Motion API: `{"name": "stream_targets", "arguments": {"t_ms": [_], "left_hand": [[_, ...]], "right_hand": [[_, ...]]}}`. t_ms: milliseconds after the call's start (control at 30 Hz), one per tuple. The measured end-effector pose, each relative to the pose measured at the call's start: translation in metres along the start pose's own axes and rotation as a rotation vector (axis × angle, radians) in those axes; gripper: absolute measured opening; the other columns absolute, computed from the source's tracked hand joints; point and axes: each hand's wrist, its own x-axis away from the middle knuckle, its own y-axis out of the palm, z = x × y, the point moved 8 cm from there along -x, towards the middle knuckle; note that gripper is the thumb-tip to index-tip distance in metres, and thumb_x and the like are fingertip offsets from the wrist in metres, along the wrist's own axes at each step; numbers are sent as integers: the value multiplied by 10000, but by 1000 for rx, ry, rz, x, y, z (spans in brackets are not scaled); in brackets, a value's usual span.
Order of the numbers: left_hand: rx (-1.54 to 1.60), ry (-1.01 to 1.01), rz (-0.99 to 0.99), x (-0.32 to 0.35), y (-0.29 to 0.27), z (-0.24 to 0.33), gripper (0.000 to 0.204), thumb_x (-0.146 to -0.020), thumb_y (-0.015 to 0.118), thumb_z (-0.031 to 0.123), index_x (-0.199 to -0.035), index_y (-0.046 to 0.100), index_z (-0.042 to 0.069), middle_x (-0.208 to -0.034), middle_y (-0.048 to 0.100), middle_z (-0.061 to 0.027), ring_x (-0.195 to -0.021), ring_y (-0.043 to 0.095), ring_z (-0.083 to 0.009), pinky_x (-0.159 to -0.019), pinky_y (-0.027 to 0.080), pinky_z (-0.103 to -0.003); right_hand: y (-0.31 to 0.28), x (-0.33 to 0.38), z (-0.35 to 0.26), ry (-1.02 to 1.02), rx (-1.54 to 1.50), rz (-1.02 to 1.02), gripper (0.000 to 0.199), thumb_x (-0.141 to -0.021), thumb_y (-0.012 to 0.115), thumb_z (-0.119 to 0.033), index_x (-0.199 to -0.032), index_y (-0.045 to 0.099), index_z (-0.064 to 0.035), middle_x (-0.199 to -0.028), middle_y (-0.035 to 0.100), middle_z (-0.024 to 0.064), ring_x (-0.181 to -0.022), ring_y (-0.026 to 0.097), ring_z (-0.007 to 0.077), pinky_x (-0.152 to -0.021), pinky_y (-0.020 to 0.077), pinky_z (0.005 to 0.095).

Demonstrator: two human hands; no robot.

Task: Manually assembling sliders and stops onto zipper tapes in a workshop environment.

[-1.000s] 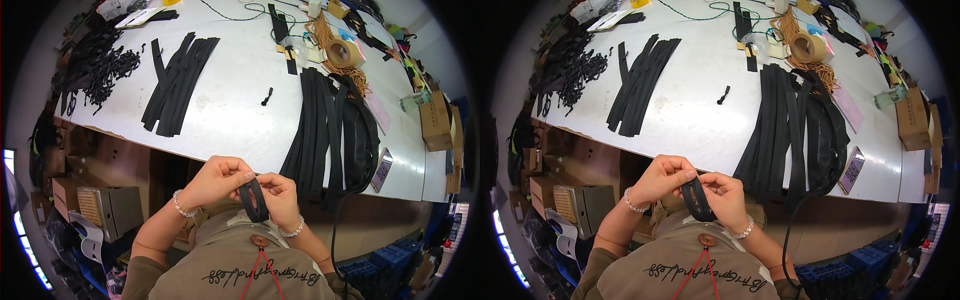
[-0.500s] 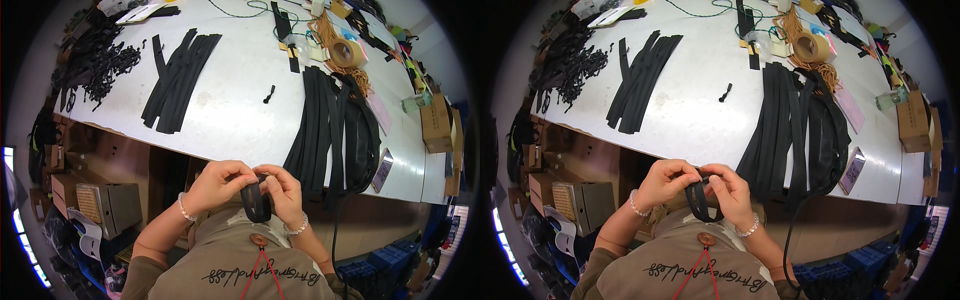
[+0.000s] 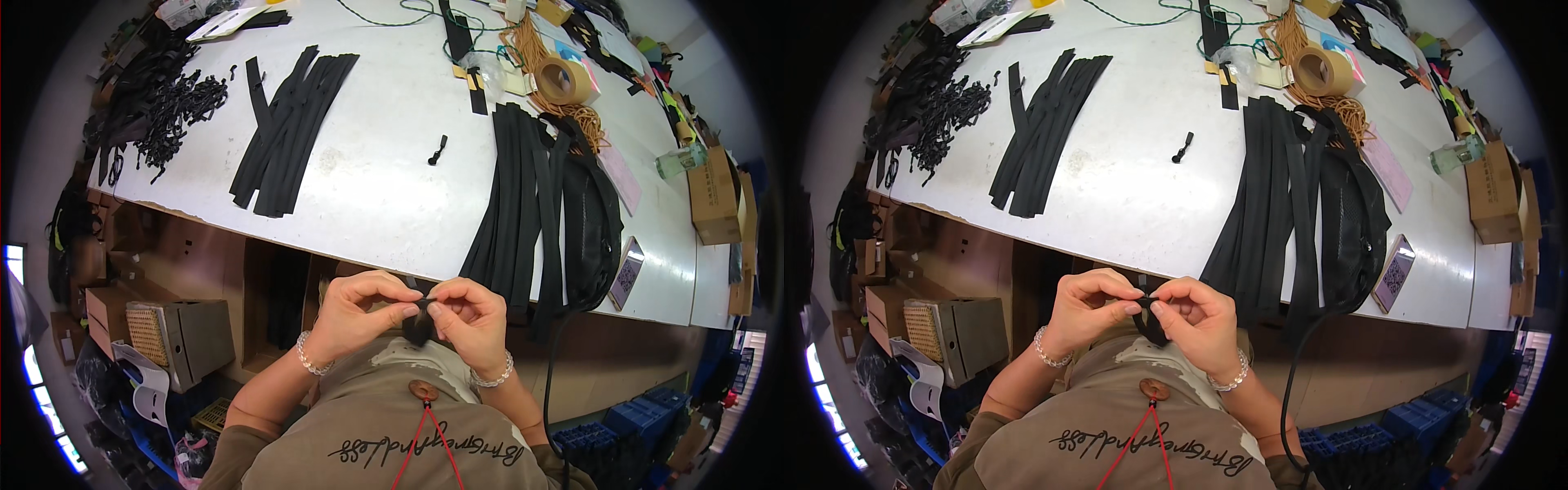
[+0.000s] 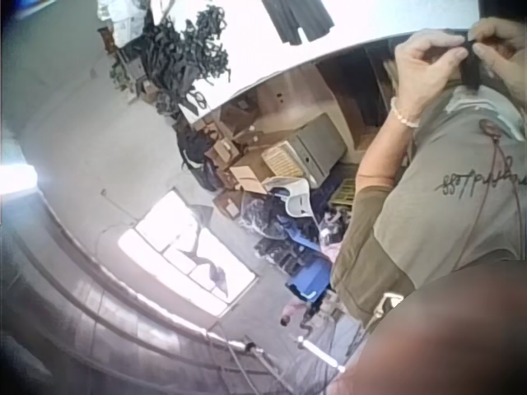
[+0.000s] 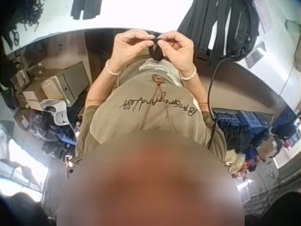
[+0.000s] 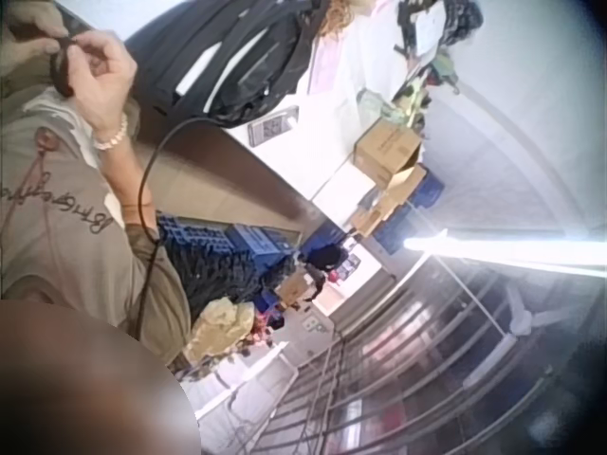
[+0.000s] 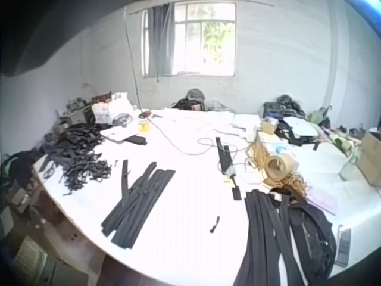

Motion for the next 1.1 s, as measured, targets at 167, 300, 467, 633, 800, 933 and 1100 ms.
{"name": "stream_targets", "arguments": {"t_ms": [167,300,467,633,800,933,1100], "left_hand": [[-198,57,-62,3,9,-6,153,-726,691,-21,-872,665,16,-848,653,-67,-790,608,-122,-717,483,-241],[-231,10,-35,10,6,-21,128,-724,688,-21,-844,661,17,-845,654,-65,-785,609,-127,-712,485,-245],[-378,297,-78,14,13,-3,133,-682,691,-35,-777,647,46,-794,657,-52,-763,613,-180,-723,464,-285],[-418,374,-85,17,12,2,145,-669,691,-41,-756,639,63,-778,656,-40,-762,614,-190,-726,454,-299],[-422,398,-78,18,12,4,146,-668,689,-44,-748,632,64,-780,655,-34,-765,615,-191,-726,455,-297],[-396,304,-64,15,10,-10,143,-687,686,-36,-780,629,57,-809,652,-54,-774,613,-184,-725,465,-291],[13,-238,15,15,5,-92,88,-773,666,15,-849,623,15,-844,647,-51,-787,594,-104,-720,478,-243]], "right_hand": [[-6,10,23,117,-140,-6,83,-801,579,85,-871,582,39,-874,560,47,-647,529,49,-539,444,176],[-10,17,22,-30,13,7,101,-784,581,105,-861,593,40,-907,549,69,-689,542,75,-576,465,195],[-10,24,18,-152,119,2,141,-753,588,131,-858,607,38,-928,541,90,-768,552,110,-636,485,214],[-8,26,17,-217,163,0,179,-730,591,146,-870,612,36,-932,540,99,-847,559,146,-703,498,233],[-7,26,16,-211,141,-1,175,-735,588,143,-870,611,34,-935,538,99,-863,557,143,-714,500,234],[-10,23,25,-138,156,-18,124,-766,591,103,-870,597,36,-894,559,87,-790,571,114,-680,500,216],[-26,25,80,277,-9,87,52,-815,600,19,-865,585,22,-786,585,47,-623,561,81,-602,491,210]]}}
